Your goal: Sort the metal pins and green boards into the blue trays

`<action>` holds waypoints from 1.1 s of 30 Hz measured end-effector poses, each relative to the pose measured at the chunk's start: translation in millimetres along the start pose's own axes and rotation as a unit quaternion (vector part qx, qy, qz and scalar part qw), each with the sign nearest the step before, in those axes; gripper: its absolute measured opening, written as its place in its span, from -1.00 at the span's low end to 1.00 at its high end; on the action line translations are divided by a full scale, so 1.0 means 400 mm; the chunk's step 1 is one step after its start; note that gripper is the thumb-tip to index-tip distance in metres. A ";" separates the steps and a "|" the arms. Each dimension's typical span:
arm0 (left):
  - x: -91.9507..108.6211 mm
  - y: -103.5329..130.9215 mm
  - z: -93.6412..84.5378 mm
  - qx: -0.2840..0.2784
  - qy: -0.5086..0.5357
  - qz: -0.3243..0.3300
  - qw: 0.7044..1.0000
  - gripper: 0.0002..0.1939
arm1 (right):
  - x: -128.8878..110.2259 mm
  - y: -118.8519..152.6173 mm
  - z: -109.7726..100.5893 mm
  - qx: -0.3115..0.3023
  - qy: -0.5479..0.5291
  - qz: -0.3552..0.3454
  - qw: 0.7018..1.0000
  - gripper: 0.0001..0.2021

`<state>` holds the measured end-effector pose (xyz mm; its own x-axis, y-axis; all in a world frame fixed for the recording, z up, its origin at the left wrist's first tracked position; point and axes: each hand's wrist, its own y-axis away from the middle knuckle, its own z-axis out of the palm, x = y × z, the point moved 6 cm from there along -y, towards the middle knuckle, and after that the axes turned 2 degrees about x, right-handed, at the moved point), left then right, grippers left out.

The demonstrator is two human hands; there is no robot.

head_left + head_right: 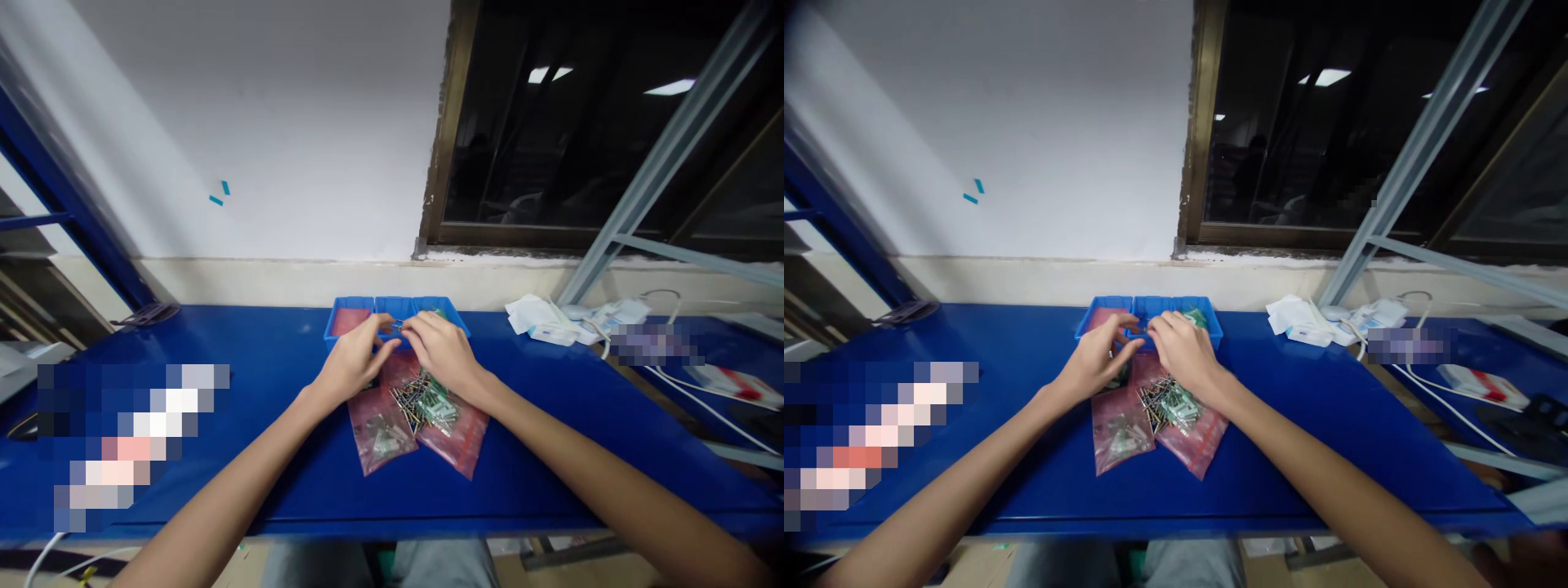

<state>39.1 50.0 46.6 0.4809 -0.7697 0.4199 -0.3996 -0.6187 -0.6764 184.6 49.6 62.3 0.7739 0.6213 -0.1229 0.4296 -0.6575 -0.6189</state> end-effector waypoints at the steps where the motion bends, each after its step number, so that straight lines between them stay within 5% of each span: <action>1: -0.008 -0.002 -0.011 0.013 -0.025 -0.003 1.000 -0.69 | 0.012 -0.019 0.007 -0.019 0.035 0.005 0.999 -0.75; 5: -0.033 -0.004 -0.039 0.023 -0.101 -0.012 0.995 -0.75 | 0.061 -0.061 0.041 -0.068 0.104 0.019 0.992 -0.74; 11: -0.022 0.006 0.006 -0.099 -0.179 0.019 0.979 -0.80 | 0.068 0.019 0.018 -0.025 0.071 0.042 0.996 -0.71; 16: -0.039 0.024 0.050 -0.179 -0.238 -0.008 0.955 -0.76 | 0.058 0.065 0.030 -0.102 0.044 0.034 0.993 -0.77; 24: -0.041 0.034 0.067 -0.199 -0.274 0.000 0.941 -0.73 | 0.077 0.064 0.035 -0.107 0.066 0.042 0.991 -0.77; 33: -0.041 0.034 0.070 -0.200 -0.270 -0.002 0.942 -0.75 | 0.087 0.050 -0.040 -0.081 0.107 0.081 0.988 -0.74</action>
<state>47.6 58.6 13.7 0.7671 -0.6412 -0.0203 -0.6066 -0.7148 -0.3480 227.4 51.1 57.9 0.9116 0.4096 -0.0334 0.3475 -0.8116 -0.4696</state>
